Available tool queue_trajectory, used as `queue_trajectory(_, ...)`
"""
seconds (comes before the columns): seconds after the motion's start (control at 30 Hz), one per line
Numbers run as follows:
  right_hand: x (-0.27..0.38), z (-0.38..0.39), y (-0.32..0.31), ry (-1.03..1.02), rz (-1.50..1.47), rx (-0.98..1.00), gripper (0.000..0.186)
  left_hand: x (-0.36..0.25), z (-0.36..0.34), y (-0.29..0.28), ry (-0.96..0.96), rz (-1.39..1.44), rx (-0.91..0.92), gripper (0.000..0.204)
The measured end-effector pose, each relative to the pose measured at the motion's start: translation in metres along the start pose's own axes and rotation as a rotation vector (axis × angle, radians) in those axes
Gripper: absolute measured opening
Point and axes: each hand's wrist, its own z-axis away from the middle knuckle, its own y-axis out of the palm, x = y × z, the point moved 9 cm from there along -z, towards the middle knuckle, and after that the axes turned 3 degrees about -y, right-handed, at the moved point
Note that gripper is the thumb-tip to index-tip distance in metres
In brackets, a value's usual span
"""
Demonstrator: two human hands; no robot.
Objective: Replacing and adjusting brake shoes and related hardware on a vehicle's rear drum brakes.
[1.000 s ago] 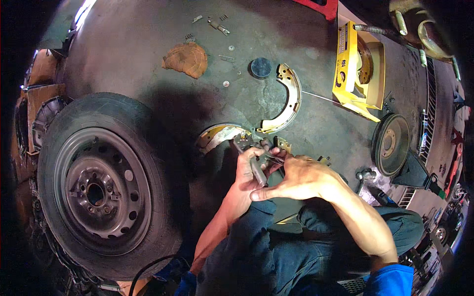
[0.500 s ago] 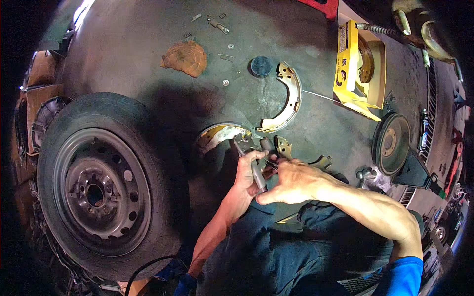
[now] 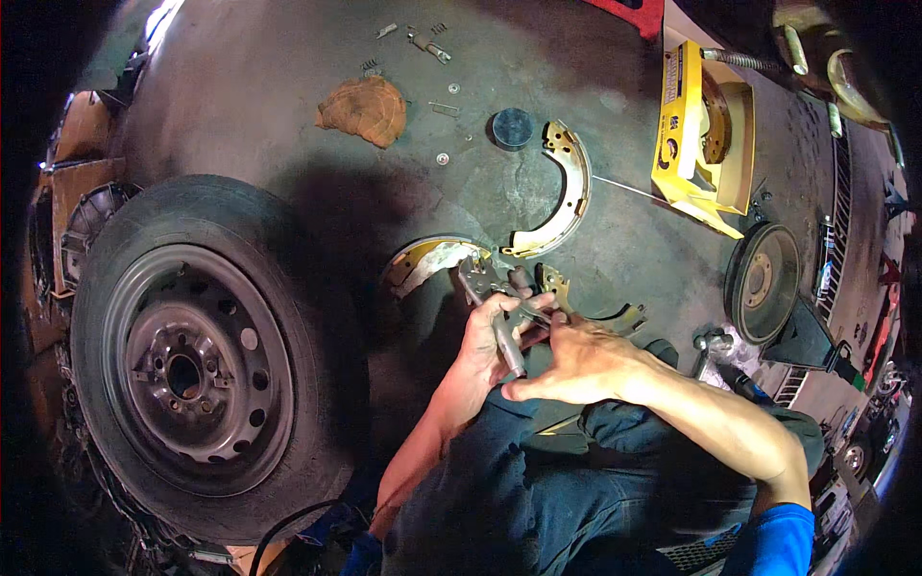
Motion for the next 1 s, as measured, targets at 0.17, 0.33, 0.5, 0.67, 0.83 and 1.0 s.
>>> queue_trajectory(0.17, 0.002, 0.009, -0.010, 0.140, 0.197, -0.064, 0.119, 0.002, 0.000, 0.013, 0.018, 0.051, 0.122, 0.041)
queue_trajectory(0.33, 0.018, 0.017, -0.032, 0.140, 0.228, -0.066, 0.110, -0.004, 0.001, 0.025, 0.095, 0.098, 0.229, 0.041)
queue_trajectory(0.5, 0.017, 0.013, -0.051, 0.134, 0.245, 0.010, 0.096, -0.009, 0.002, 0.040, 0.135, 0.201, 0.199, 0.029)
queue_trajectory(0.67, 0.021, 0.002, -0.055, 0.062, 0.270, 0.087, 0.067, -0.010, -0.008, 0.041, 0.122, 0.250, 0.207, 0.028)
queue_trajectory(0.83, 0.023, -0.002, -0.059, 0.009, 0.275, 0.093, 0.067, -0.013, -0.005, 0.050, 0.126, 0.254, 0.223, 0.032)
queue_trajectory(1.0, 0.026, -0.006, -0.061, 0.003, 0.270, 0.114, 0.064, -0.015, -0.011, 0.045, 0.146, 0.298, 0.244, 0.037)
